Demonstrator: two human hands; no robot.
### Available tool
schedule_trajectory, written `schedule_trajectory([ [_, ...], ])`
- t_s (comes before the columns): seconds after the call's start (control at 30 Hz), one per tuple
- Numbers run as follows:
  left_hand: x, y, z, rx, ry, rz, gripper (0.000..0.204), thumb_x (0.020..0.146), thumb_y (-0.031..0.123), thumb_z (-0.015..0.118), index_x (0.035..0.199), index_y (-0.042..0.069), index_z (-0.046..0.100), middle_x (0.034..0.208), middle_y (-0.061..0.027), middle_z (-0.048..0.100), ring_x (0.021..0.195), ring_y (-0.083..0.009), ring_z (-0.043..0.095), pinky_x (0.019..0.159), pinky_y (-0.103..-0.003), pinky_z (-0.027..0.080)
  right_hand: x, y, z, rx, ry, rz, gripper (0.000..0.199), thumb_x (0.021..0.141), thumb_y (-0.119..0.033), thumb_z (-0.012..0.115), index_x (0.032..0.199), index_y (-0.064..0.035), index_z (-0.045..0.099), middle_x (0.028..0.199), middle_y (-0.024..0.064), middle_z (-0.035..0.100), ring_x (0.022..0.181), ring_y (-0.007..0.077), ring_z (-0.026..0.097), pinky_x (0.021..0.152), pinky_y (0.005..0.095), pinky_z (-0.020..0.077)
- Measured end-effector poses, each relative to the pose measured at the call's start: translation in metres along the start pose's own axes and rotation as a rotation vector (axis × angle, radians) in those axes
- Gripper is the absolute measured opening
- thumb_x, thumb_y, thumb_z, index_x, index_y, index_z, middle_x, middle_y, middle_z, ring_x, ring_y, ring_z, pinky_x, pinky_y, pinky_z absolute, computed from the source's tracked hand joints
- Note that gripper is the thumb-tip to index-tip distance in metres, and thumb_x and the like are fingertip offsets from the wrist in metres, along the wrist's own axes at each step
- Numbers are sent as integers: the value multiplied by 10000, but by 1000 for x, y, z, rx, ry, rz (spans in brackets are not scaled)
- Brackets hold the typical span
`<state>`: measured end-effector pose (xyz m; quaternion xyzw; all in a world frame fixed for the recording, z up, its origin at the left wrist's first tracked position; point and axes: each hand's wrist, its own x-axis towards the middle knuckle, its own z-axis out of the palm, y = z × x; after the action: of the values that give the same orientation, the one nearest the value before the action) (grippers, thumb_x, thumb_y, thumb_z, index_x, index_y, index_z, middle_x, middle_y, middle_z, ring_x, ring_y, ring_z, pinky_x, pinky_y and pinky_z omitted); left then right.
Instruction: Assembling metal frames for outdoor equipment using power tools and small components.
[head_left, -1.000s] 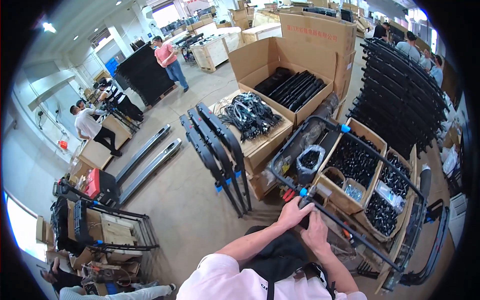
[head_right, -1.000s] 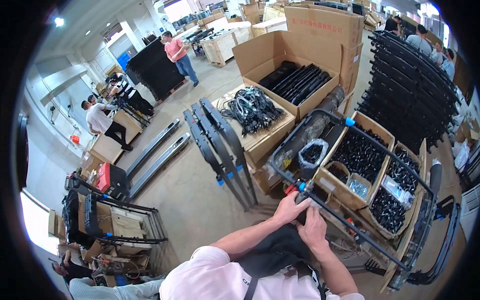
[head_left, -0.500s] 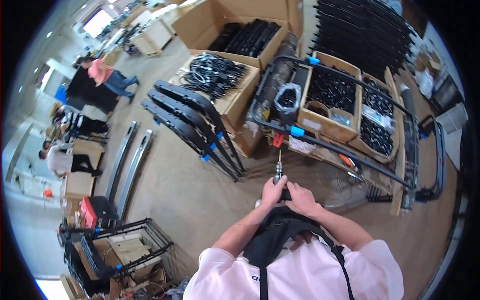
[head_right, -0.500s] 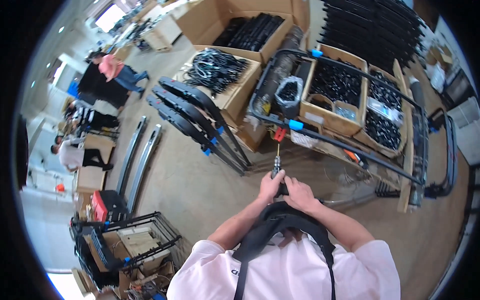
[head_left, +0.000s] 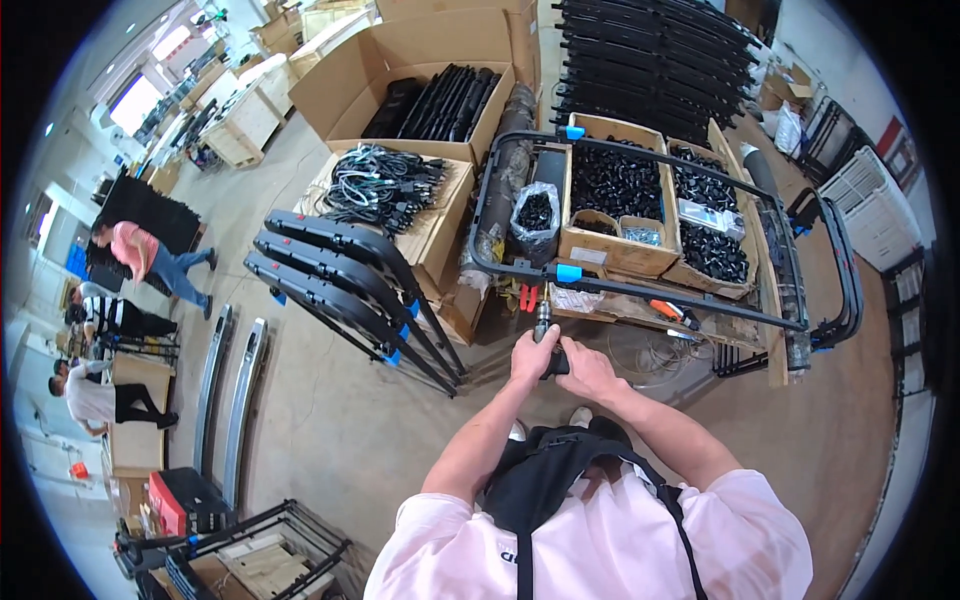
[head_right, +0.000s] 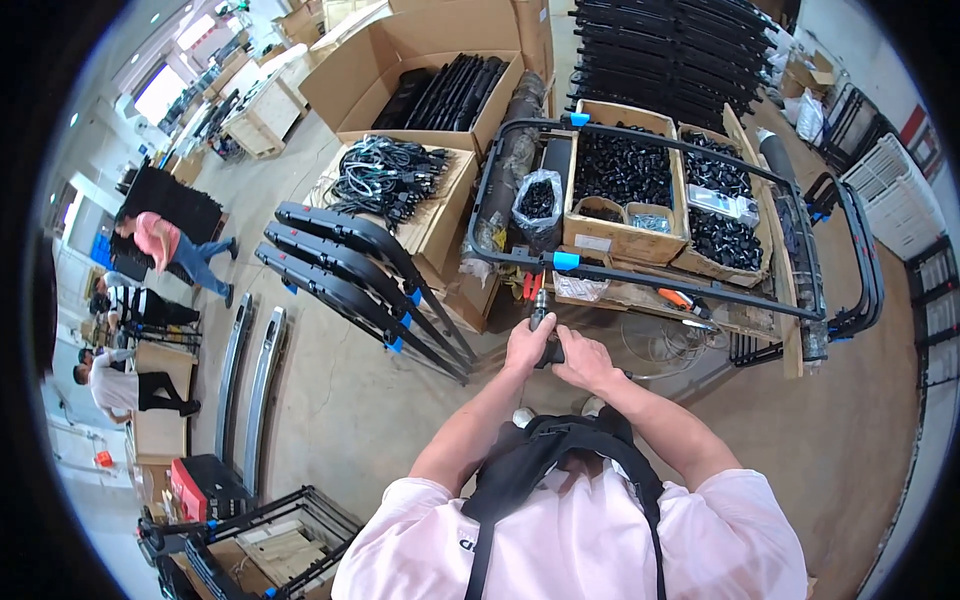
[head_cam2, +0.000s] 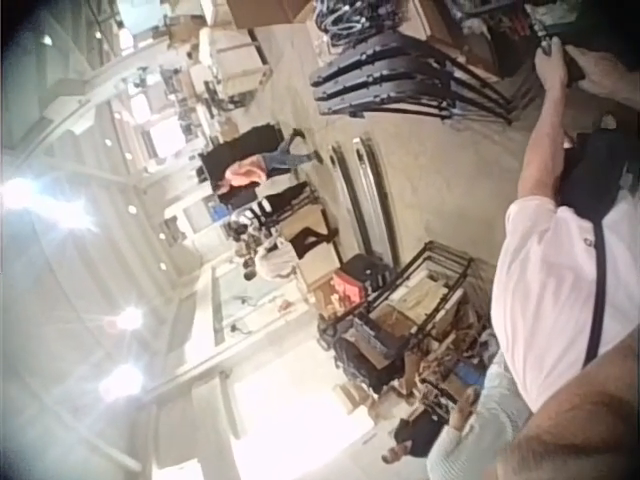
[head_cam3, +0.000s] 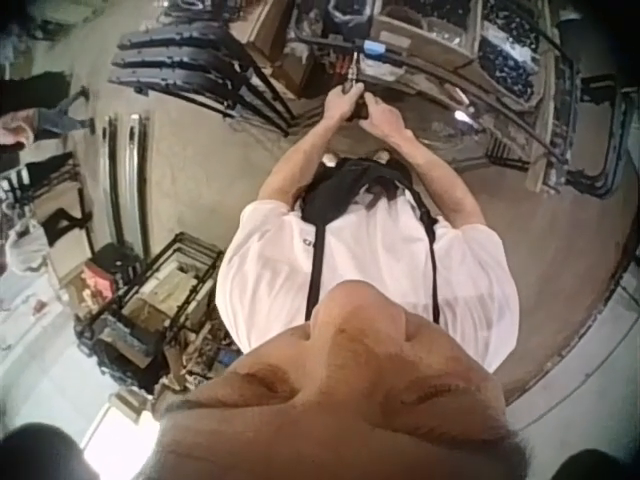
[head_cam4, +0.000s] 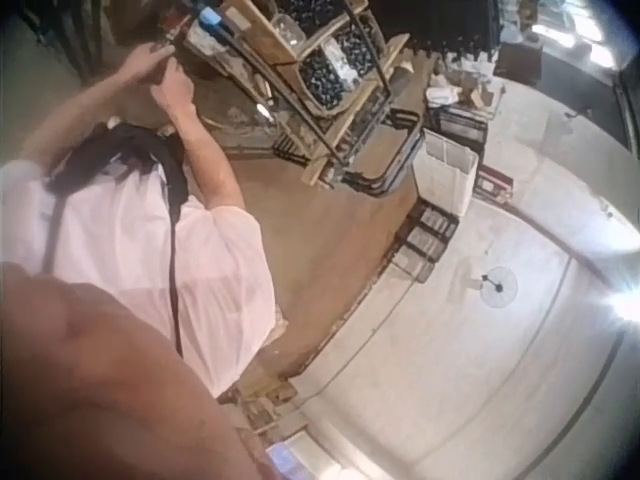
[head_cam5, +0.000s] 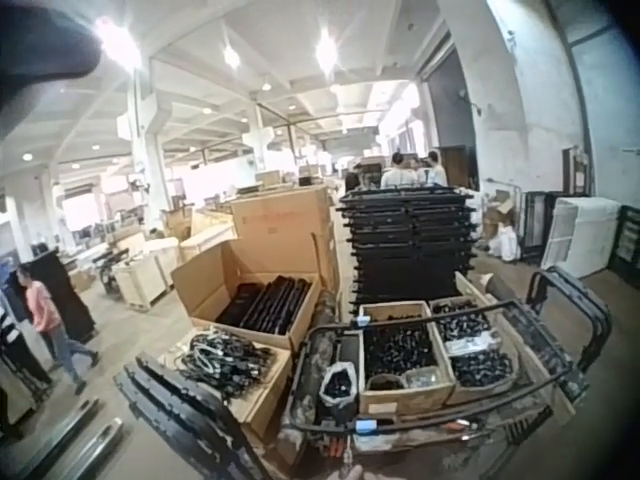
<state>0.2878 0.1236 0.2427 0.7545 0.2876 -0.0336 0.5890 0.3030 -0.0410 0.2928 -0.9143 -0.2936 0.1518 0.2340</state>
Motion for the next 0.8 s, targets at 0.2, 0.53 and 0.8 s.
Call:
schedule_trajectory([
  [0.2,7,1,-11,82,-24,-4,608,915,628,701,973,24,729,965,-203,769,960,-355,750,869,-463,556,6,-7,7,21,-47,50,709,792,-265,796,1357,18,473,1190,275,693,1092,473,691,938,550,564],
  [0.53,21,1,-10,184,-5,-8,588,938,597,716,1017,14,717,958,-175,762,927,-310,737,840,-445,550,17,-2,15,108,-38,70,809,797,-229,791,1455,33,400,1135,309,719,1036,484,710,903,565,570],
  [0.8,24,12,-8,237,-17,-23,652,938,635,693,1100,3,699,1019,-222,761,998,-358,745,883,-458,557,24,3,11,123,-34,87,858,792,-217,791,1497,17,363,1086,298,733,1018,494,713,898,570,569],
])
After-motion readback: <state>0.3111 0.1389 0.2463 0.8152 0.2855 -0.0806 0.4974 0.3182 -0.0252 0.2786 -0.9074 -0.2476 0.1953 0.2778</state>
